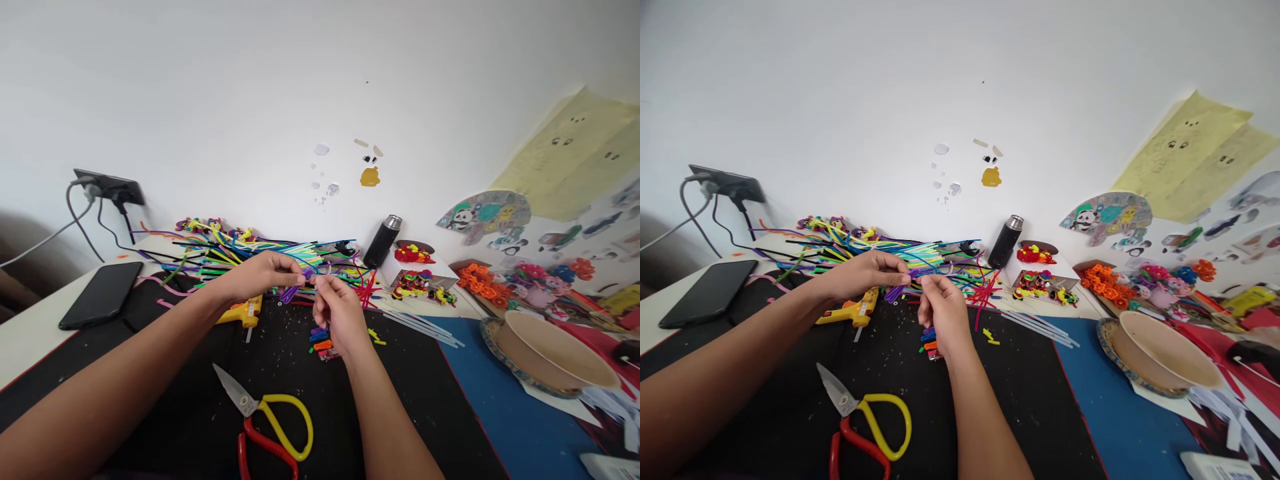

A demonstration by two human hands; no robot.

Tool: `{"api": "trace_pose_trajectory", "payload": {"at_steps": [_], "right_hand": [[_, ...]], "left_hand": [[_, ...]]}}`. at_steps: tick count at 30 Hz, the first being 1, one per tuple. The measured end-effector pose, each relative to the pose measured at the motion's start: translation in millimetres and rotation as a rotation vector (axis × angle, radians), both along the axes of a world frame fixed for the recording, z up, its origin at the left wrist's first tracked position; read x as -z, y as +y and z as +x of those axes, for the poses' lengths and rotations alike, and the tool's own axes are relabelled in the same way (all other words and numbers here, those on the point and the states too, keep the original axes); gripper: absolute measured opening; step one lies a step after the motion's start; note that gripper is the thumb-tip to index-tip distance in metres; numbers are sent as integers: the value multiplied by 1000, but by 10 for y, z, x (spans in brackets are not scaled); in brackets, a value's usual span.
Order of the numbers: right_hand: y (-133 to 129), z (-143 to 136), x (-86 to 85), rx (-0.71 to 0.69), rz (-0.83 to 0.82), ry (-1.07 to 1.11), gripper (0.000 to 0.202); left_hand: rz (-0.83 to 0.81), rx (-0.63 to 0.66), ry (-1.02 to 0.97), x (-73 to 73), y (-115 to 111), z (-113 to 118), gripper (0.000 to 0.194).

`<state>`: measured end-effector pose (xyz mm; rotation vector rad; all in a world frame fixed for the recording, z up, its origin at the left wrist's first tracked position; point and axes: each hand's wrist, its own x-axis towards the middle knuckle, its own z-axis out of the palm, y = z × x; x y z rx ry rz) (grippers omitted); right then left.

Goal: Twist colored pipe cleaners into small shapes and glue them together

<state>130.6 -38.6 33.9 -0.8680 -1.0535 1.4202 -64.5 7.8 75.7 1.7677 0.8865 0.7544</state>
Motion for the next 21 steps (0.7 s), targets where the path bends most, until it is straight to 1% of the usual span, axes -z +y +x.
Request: {"api": "trace_pose_trajectory", "payload": {"at_steps": [2, 4, 10, 13, 16, 21], "right_hand": [[19, 19, 8, 56, 18, 28, 39], [26, 24, 15, 70, 29, 36, 38], [24, 5, 15, 51, 22, -22, 38], [28, -3, 16, 48, 25, -42, 38], [25, -12, 17, 48, 28, -51, 38], [0, -22, 1, 62, 22, -59, 40]], "left_hand": [[-3, 54, 56, 1, -15, 13, 34], [2, 90, 95, 2, -32, 32, 34], [-18, 88, 121, 0, -55, 62, 35], [-62, 95, 98, 15, -55, 70, 37], [-130, 93, 34, 41, -60, 95, 38], [-266, 167, -69, 79, -82, 151, 38]]}}
